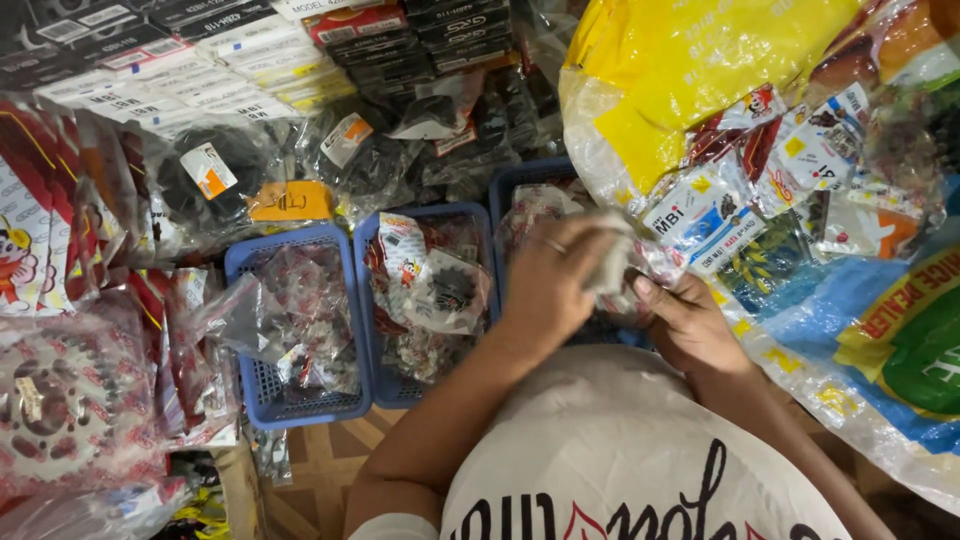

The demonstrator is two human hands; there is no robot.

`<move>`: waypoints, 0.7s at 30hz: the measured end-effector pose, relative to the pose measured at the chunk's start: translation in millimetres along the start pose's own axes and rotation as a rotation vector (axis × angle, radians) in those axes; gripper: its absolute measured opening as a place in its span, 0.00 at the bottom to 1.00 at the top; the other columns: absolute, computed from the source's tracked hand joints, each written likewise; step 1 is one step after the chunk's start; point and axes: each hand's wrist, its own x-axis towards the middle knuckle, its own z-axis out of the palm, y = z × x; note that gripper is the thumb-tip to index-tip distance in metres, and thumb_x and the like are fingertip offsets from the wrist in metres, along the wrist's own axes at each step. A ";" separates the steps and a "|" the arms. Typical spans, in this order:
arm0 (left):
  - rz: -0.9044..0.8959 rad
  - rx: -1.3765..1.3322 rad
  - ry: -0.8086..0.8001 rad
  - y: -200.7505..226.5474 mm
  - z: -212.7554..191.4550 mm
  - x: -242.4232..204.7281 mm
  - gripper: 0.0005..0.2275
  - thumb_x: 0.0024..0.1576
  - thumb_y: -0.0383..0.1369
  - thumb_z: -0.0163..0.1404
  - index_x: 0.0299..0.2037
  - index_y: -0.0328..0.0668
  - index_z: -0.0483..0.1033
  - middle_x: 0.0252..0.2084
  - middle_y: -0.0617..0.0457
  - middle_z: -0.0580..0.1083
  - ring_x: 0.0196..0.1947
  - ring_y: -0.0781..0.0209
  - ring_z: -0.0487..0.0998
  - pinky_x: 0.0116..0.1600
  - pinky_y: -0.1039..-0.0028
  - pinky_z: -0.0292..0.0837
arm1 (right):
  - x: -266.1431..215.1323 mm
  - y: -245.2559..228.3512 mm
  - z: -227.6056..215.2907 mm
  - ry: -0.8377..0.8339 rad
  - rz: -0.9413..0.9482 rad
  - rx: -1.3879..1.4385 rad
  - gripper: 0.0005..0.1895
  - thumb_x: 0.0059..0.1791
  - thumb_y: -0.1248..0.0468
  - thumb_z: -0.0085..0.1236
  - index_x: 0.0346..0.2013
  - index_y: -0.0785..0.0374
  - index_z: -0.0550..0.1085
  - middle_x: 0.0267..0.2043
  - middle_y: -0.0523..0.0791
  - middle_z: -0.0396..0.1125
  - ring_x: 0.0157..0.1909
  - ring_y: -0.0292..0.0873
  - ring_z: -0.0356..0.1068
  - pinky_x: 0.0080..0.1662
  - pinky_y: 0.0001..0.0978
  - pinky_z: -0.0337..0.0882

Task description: The person wipes small mechanical parts, such as gears and sprockets, with a white cloth. They pick up each item from a cluttered pile, wipe it thoroughly, and place it into a blue plastic basket.

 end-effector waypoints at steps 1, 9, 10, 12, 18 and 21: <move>-0.001 0.001 0.002 -6.7 -10.7 2.5 0.20 0.47 0.22 0.62 0.50 0.44 0.78 0.51 0.46 0.75 0.47 0.41 0.77 0.50 0.53 0.77 | 1.6 -4.9 -1.6 -0.002 0.000 -0.001 0.10 0.52 0.65 0.59 0.44 0.67 0.80 0.36 0.54 0.76 0.38 0.47 0.78 0.34 0.31 0.73; -0.234 0.042 0.159 -17.6 -76.3 1.9 0.09 0.61 0.27 0.57 0.51 0.42 0.78 0.50 0.48 0.74 0.49 0.41 0.77 0.55 0.55 0.77 | 11.1 -17.7 12.9 -0.187 -0.284 -0.623 0.18 0.48 0.65 0.67 0.51 0.68 0.78 0.45 0.56 0.75 0.51 0.55 0.74 0.53 0.50 0.71; -0.238 0.044 0.162 -17.7 -75.3 0.1 0.09 0.61 0.27 0.57 0.51 0.42 0.78 0.50 0.48 0.74 0.49 0.41 0.77 0.55 0.55 0.77 | 7.8 -27.7 20.4 -0.193 -0.283 -0.624 0.18 0.48 0.65 0.67 0.51 0.68 0.78 0.45 0.56 0.75 0.51 0.55 0.74 0.53 0.50 0.71; -0.264 0.002 0.127 -17.6 -72.4 -3.8 0.10 0.57 0.27 0.60 0.49 0.42 0.80 0.49 0.45 0.74 0.48 0.41 0.78 0.52 0.55 0.79 | 0.3 -47.9 34.7 -0.190 -0.259 -1.020 0.18 0.45 0.64 0.67 0.46 0.70 0.75 0.44 0.63 0.73 0.50 0.71 0.71 0.48 0.65 0.70; -0.189 0.097 -0.233 -30.9 -27.5 -44.3 0.19 0.43 0.27 0.63 0.47 0.48 0.80 0.48 0.50 0.74 0.50 0.43 0.77 0.52 0.55 0.78 | 3.5 -44.1 6.0 -0.184 -0.205 -0.968 0.15 0.47 0.63 0.65 0.48 0.63 0.80 0.49 0.54 0.77 0.55 0.60 0.74 0.52 0.55 0.73; -0.159 0.253 -0.430 -26.3 -7.1 -48.2 0.18 0.41 0.31 0.64 0.44 0.51 0.81 0.46 0.50 0.75 0.48 0.44 0.77 0.44 0.57 0.78 | -3.4 -80.5 17.3 0.058 -0.239 -1.032 0.07 0.47 0.61 0.68 0.37 0.59 0.81 0.34 0.53 0.77 0.41 0.59 0.77 0.41 0.47 0.74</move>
